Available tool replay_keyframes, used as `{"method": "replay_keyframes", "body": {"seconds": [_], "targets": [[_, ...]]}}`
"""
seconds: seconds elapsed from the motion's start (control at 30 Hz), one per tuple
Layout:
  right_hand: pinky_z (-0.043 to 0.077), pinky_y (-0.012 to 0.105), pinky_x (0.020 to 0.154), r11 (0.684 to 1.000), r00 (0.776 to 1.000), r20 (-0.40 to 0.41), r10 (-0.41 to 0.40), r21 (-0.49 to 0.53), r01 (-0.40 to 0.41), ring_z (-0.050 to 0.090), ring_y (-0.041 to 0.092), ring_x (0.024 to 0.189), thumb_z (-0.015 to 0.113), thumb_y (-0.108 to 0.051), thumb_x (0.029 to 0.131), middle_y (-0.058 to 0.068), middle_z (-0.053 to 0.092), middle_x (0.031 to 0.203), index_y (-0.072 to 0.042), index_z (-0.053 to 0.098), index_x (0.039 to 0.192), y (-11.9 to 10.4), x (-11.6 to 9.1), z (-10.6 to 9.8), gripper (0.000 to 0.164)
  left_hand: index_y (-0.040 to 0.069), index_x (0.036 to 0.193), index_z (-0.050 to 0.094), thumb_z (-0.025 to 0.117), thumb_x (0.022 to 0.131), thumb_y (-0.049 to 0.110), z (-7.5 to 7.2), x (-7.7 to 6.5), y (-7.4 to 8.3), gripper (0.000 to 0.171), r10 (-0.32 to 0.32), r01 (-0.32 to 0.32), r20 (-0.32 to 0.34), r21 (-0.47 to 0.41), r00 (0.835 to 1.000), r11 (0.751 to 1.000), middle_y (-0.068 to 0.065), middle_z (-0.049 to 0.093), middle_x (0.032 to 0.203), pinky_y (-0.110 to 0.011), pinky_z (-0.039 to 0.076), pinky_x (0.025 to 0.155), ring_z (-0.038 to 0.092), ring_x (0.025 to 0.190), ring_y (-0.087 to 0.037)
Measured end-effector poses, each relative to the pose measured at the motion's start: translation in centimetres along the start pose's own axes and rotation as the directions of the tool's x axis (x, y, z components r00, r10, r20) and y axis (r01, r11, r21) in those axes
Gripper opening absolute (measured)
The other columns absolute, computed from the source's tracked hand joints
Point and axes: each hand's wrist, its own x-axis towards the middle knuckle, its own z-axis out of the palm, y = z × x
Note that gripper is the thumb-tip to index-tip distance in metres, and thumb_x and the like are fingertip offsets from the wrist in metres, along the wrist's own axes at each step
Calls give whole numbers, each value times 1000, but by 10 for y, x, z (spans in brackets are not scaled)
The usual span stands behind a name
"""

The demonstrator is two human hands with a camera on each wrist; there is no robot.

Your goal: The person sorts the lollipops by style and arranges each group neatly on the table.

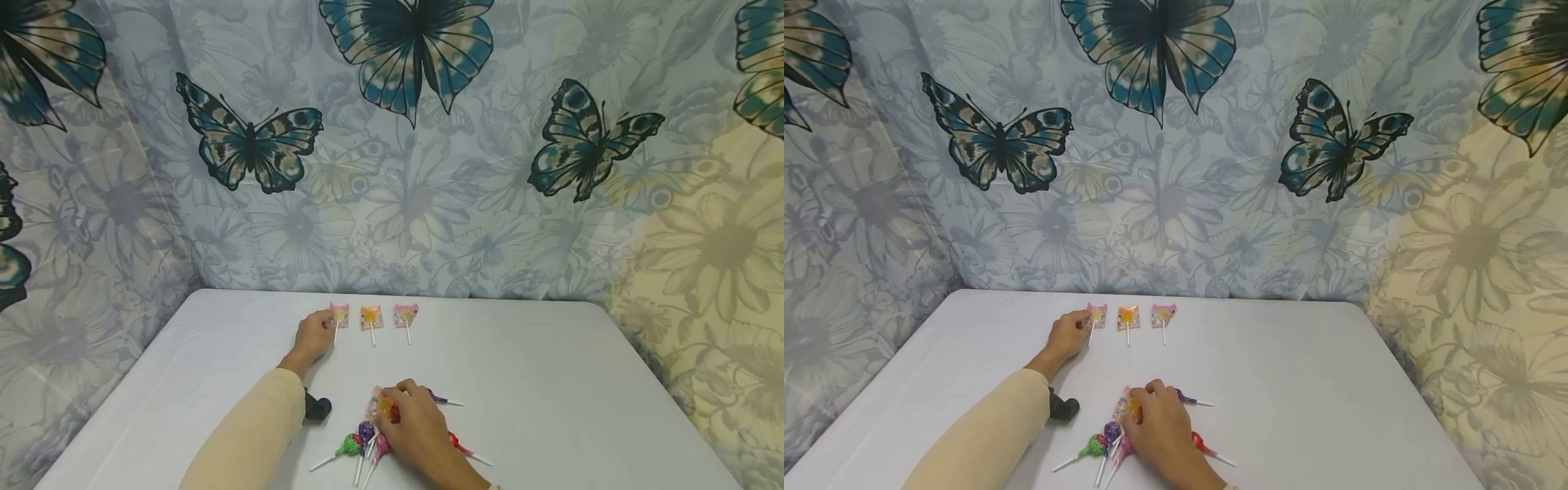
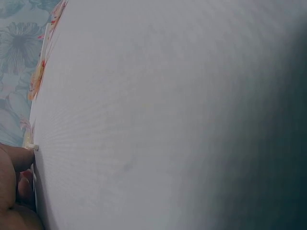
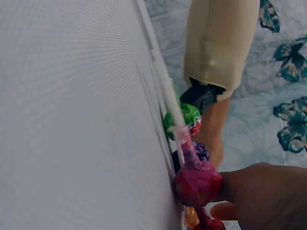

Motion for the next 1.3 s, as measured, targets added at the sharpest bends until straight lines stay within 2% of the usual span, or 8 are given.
{"method": "replay_keyframes", "body": {"seconds": [0.13, 0.27, 0.4, 0.53, 0.67, 0.8, 1.07, 1.3], "targets": [[52, 39, 71, 998, 998, 15, -66, 1, 66, 51, 19, 90, 81, -36, 75, 2, 57, 105, -16, 74, 107, 2, 0, -2, 39, -5, 125, 61, 53, 89, -3, -2, 1, 0, 36, 13, -13, -8, 8, 1000, 1000, -21, 58, 127, -45, 37, 102, 49, 123, -37], [51, 42, 74, 995, 995, 42, -93, 44, 91, 51, 22, 91, 81, -35, 75, 5, 54, 106, -13, 73, 107, 2, 0, -4, 40, -5, 125, 61, 55, 89, -2, -2, 1, 0, 36, 12, -12, -9, 7, 1000, 1000, -21, 58, 127, -45, 38, 102, 49, 123, -37], [47, 39, 72, 990, 994, 77, -75, 128, 64, 48, 23, 89, 81, -27, 72, 7, 50, 103, -10, 72, 108, 1, 2, -4, 40, -6, 124, 61, 55, 89, -3, -2, 1, -2, 36, 19, -19, -14, 19, 1000, 1000, -22, 58, 127, -46, 37, 102, 49, 123, -38], [43, 33, 65, 979, 994, 107, -24, 202, 2, 46, 21, 85, 80, -18, 68, 8, 47, 100, -8, 71, 107, -1, 5, -3, 41, -5, 124, 61, 56, 87, -2, -2, 0, -3, 37, 20, -20, -18, 26, 1000, 999, -22, 58, 126, -45, 38, 101, 50, 122, -38], [43, 33, 64, 973, 994, 112, 10, 230, -36, 47, 21, 84, 80, -17, 67, 10, 49, 97, -7, 71, 105, -2, 6, -2, 40, -6, 124, 61, 59, 86, -2, 0, -1, -3, 38, 18, -18, -26, 9, 999, 1000, -22, 60, 124, -46, 42, 97, 55, 115, -37], [41, 33, 64, 974, 993, 118, 9, 223, -36, 47, 18, 80, 80, -17, 68, 4, 53, 88, -9, 72, 104, -1, 6, -2, 38, -6, 124, 61, 60, 85, -3, 1, -2, -2, 38, 14, -15, -30, -8, 999, 1000, -22, 61, 121, -46, 44, 93, 58, 108, -36], [43, 29, 65, 968, 998, 64, 1, 249, -17, 48, 11, 76, 77, -11, 70, -7, 50, 86, -11, 74, 101, 1, 6, -2, 32, -6, 127, 59, 61, 89, -1, 1, -1, -1, 38, -2, 2, -8, -16, 1000, 1000, -22, 57, 128, -45, 41, 98, 53, 118, -36], [46, 26, 69, 930, 1000, 15, -1, 367, -4, 52, 11, 81, 75, -2, 69, -9, 54, 89, -11, 74, 101, 6, 6, 0, 33, -6, 125, 61, 61, 87, -1, 1, -1, -1, 38, 2, -3, -19, -10, 1000, 1000, -21, 59, 125, -45, 42, 97, 55, 115, -36]]}}
